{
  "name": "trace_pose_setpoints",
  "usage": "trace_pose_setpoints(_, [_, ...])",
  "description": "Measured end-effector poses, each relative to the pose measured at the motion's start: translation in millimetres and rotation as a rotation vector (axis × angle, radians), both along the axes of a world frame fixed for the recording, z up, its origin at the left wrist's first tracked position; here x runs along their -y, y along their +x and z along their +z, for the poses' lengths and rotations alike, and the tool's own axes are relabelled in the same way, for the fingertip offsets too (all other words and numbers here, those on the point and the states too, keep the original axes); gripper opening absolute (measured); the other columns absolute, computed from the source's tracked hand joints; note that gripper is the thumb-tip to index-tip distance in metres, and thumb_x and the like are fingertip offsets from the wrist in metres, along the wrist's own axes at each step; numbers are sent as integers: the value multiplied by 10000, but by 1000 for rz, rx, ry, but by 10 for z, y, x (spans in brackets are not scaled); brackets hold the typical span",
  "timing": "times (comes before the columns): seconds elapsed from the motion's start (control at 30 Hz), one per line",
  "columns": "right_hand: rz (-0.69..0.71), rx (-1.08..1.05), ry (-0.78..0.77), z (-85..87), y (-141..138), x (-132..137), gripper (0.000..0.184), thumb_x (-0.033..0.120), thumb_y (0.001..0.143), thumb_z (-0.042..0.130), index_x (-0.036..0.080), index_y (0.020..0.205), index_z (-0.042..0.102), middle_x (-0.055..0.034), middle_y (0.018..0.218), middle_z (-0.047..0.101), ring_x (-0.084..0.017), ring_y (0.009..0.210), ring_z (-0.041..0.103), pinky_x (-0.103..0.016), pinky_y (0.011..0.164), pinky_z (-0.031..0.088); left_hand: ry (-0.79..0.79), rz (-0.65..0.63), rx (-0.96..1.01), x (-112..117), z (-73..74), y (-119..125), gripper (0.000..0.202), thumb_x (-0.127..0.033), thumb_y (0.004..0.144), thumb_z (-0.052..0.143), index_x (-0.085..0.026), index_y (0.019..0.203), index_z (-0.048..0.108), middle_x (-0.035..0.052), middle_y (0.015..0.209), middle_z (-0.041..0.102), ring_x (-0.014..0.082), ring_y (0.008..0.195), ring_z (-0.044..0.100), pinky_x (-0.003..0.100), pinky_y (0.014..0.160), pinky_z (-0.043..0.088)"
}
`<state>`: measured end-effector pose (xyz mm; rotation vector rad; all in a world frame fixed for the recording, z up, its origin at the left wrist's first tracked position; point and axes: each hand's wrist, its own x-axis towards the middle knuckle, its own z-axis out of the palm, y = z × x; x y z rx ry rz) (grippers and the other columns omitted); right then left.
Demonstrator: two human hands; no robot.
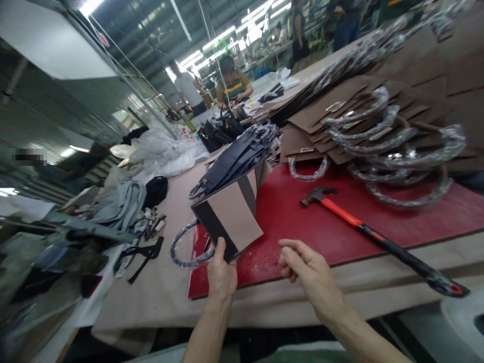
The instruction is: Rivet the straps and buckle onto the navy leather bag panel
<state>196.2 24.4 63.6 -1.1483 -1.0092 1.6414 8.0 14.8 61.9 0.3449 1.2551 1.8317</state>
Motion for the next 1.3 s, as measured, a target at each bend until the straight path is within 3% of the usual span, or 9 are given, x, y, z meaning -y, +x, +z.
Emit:
trace_pose_setpoints(0.3, [25,33,-59,-37,-17,-114,639,664,729,686,150,1103,616,-73,857,697,-190,720,637,-306,619,475,24,21,173,-85,152,133,363,-233,920,638,-175,1278,623,120,1186,717,256,1090,699,388,905,608])
trace_pose_setpoints(1.03, [20,-11,-84,-24,22,-210,601,664,698,743,154,1009,684,-81,806,704,-189,660,644,-294,570,473,47,-57,261,-107,120,176,316,-238,871,668,-134,1170,664,134,1193,714,291,1165,662,427,962,578])
trace_pose_setpoints(1.3, [5,-66,-87,2,31,-174,557,623,691,777,154,984,706,-80,801,707,-184,649,642,-288,560,458,64,-113,223,-64,136,171,351,-279,818,693,-170,1151,669,116,1157,725,293,1182,649,465,981,545])
